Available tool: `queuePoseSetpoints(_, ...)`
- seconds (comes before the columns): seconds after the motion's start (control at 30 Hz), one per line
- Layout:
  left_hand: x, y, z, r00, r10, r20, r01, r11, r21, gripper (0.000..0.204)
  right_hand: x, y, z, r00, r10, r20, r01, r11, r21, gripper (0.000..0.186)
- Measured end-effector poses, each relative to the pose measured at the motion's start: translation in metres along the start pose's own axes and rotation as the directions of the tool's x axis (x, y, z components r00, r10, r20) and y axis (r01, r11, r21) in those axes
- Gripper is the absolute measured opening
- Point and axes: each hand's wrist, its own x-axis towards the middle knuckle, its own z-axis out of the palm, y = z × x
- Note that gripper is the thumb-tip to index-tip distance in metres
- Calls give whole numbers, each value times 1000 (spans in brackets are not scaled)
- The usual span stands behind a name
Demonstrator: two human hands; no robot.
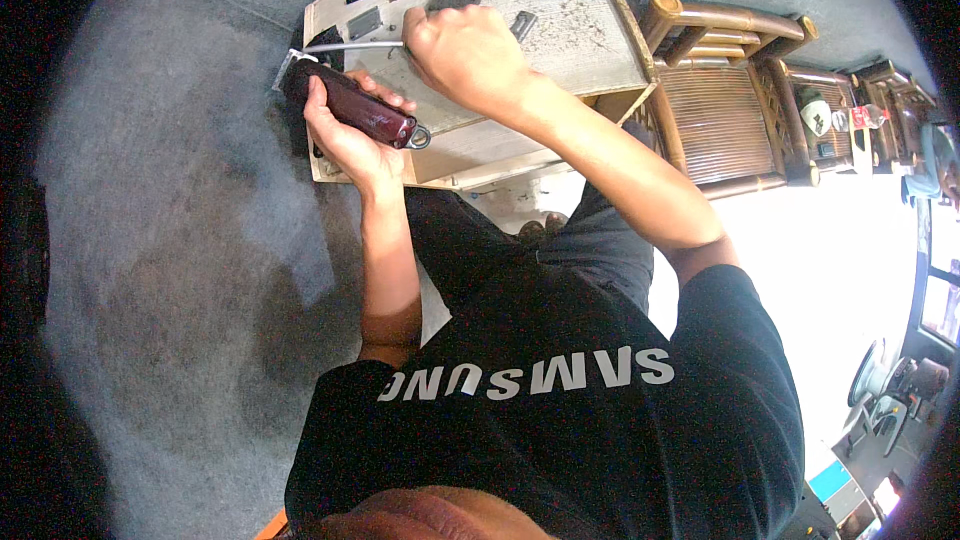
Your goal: The person disassembles two hair clippers using a screwdriver and cleans the internal components.
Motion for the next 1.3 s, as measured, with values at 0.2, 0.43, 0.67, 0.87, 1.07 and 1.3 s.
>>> queuePoseSetpoints(0.2,1,0,-3,995,-87,47,88,996,-24,51,-7,-2,-24,973,221,64,-219,807,548,42)
queuePoseSetpoints(0.43,12,-9,-15,973,-47,225,60,997,-52,52,-22,-2,-10,967,175,184,-249,503,828,37)
queuePoseSetpoints(0.67,10,-1,-1,980,-39,197,14,992,127,42,-22,1,-8,948,196,252,-296,244,923,28)
queuePoseSetpoints(0.87,-1,4,4,978,-40,205,0,982,188,46,-27,-1,-11,942,224,251,-306,263,915,27)
queuePoseSetpoints(1.07,3,5,2,944,-105,312,38,977,211,39,-24,-2,-11,910,315,270,-337,182,924,25)
queuePoseSetpoints(1.3,-1,13,12,915,-151,375,-27,903,429,40,2,5,-23,907,416,56,-228,376,898,33)
